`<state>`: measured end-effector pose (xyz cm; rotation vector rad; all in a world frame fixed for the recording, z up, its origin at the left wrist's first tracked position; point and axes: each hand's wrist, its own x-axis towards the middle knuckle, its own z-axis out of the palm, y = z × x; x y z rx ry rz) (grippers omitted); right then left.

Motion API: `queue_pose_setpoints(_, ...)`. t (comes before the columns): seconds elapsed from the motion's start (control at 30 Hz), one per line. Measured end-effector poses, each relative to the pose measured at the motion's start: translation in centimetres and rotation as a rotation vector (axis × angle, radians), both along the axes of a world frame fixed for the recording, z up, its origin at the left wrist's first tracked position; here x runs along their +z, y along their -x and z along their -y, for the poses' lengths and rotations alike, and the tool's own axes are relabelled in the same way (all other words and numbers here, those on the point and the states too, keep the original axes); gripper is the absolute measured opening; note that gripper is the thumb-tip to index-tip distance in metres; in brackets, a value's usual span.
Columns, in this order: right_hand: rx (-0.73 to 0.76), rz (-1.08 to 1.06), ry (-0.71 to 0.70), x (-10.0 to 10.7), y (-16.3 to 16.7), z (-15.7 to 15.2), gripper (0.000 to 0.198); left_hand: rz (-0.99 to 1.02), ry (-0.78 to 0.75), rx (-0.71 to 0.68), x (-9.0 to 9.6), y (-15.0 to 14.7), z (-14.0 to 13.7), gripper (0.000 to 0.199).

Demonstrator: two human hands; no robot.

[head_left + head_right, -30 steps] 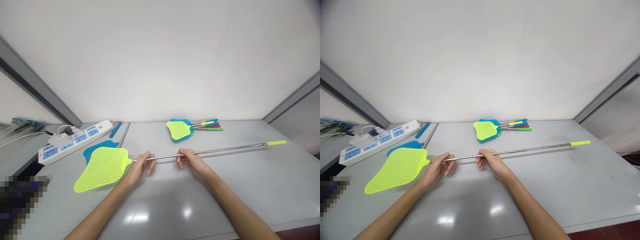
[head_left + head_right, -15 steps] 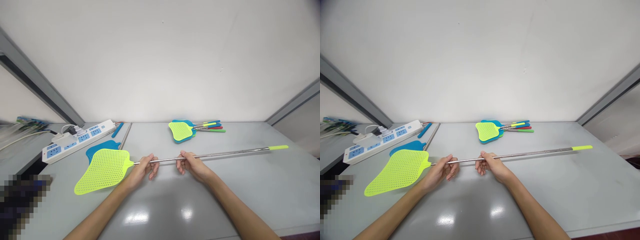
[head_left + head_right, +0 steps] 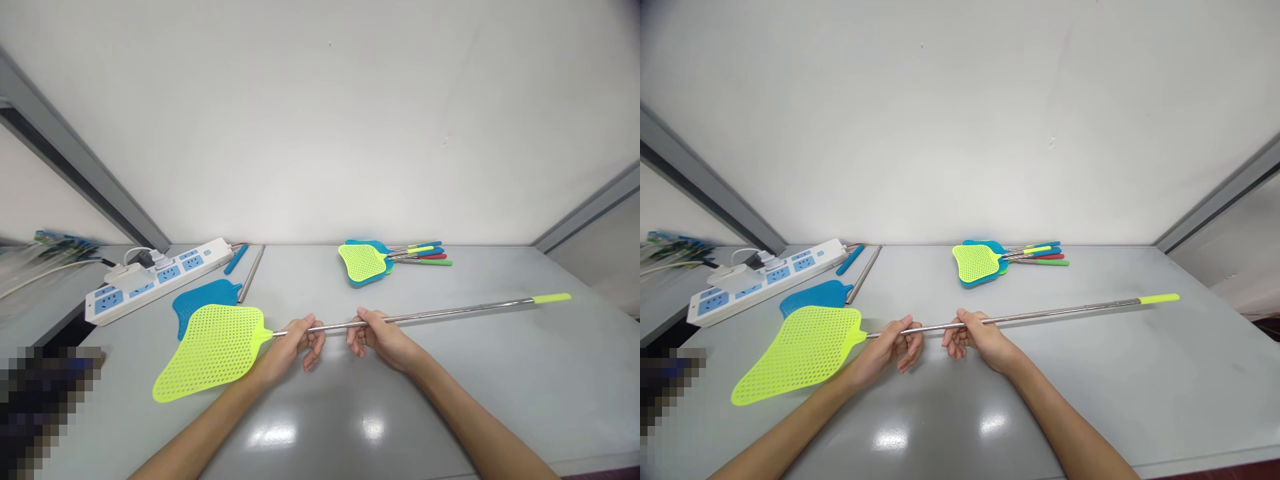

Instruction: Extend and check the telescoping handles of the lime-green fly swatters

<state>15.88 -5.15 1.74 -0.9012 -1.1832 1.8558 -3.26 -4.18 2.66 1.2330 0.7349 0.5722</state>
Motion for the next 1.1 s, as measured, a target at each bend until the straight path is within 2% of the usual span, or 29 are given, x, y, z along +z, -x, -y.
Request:
queue_pose_setpoints(0.73,0.043,0.015,0.006,0.12,0.47,0.36,0.049,-0.080,-0.021,-0.035,0.61,-0.43,0.56,0.049)
queue_pose_setpoints(1.1,0.062,-0.015,0.027,-0.26,0.77,0.49,0.048,-0.015,0.032,-0.061,0.91,-0.63,0.72,0.045)
